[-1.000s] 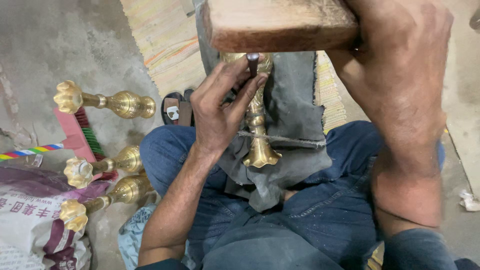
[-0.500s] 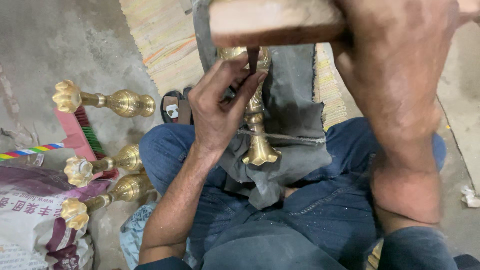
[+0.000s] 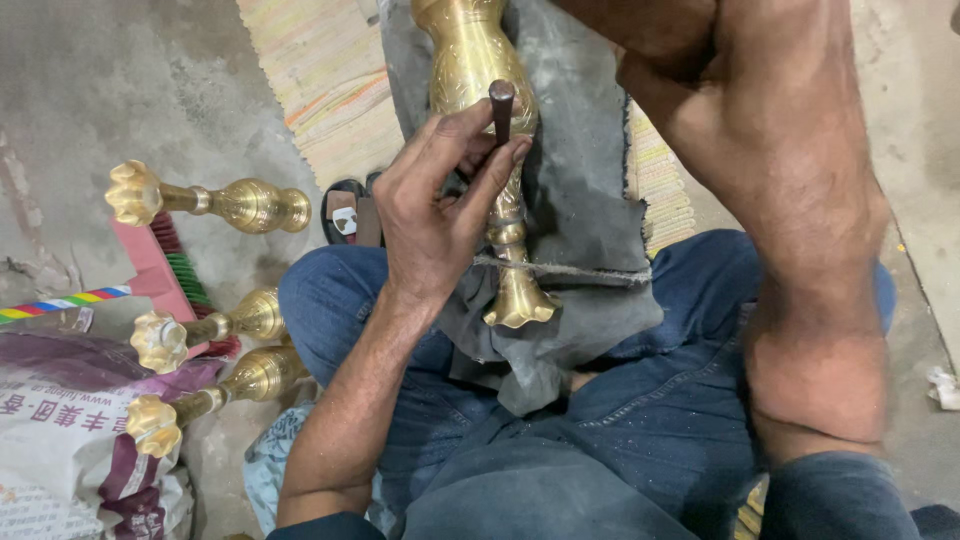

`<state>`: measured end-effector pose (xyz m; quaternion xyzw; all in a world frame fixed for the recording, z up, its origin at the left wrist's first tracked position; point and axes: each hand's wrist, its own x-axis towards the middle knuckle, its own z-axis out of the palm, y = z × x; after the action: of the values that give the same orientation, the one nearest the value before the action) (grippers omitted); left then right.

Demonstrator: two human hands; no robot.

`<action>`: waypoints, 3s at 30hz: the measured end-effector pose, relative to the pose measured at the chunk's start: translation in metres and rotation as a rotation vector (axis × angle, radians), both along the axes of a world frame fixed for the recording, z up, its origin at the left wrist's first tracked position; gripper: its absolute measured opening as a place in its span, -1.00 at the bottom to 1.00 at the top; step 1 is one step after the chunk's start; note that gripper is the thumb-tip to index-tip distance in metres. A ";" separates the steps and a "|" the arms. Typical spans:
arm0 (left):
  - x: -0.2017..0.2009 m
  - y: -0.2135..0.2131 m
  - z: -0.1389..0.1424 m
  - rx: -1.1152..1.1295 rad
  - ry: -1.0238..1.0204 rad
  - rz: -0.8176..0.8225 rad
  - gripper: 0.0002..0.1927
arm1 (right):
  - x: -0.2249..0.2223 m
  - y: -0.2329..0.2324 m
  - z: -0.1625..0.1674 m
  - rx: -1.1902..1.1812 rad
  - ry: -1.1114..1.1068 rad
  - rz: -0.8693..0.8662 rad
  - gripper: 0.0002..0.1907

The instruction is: The person sits cross-legged on the floor holding a brass vase-shaped object on a cloth on their lap. They hold a chisel against the brass surface and strike it with a wooden mallet, engraving decorative patterns and rotating the object to work on different areas.

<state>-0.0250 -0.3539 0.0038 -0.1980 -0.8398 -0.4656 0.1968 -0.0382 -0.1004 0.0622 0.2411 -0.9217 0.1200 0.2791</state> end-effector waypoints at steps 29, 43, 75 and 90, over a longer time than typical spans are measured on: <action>0.003 0.004 -0.005 -0.017 0.055 -0.048 -0.68 | 0.002 -0.003 -0.002 0.084 0.116 0.005 -0.58; 0.007 0.003 -0.004 -0.013 0.023 -0.008 -0.70 | 0.008 -0.010 0.005 0.177 0.078 -0.034 -0.72; 0.009 0.005 -0.008 -0.055 0.105 -0.034 -0.67 | 0.004 -0.006 0.001 0.126 0.103 0.002 -0.58; 0.010 0.006 -0.014 -0.090 0.086 -0.001 -0.73 | 0.001 0.005 -0.012 0.050 0.047 0.053 -0.66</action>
<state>-0.0150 -0.3483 -0.0104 -0.2271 -0.8506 -0.4184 0.2234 -0.0370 -0.0956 0.0497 0.2753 -0.9108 0.0985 0.2913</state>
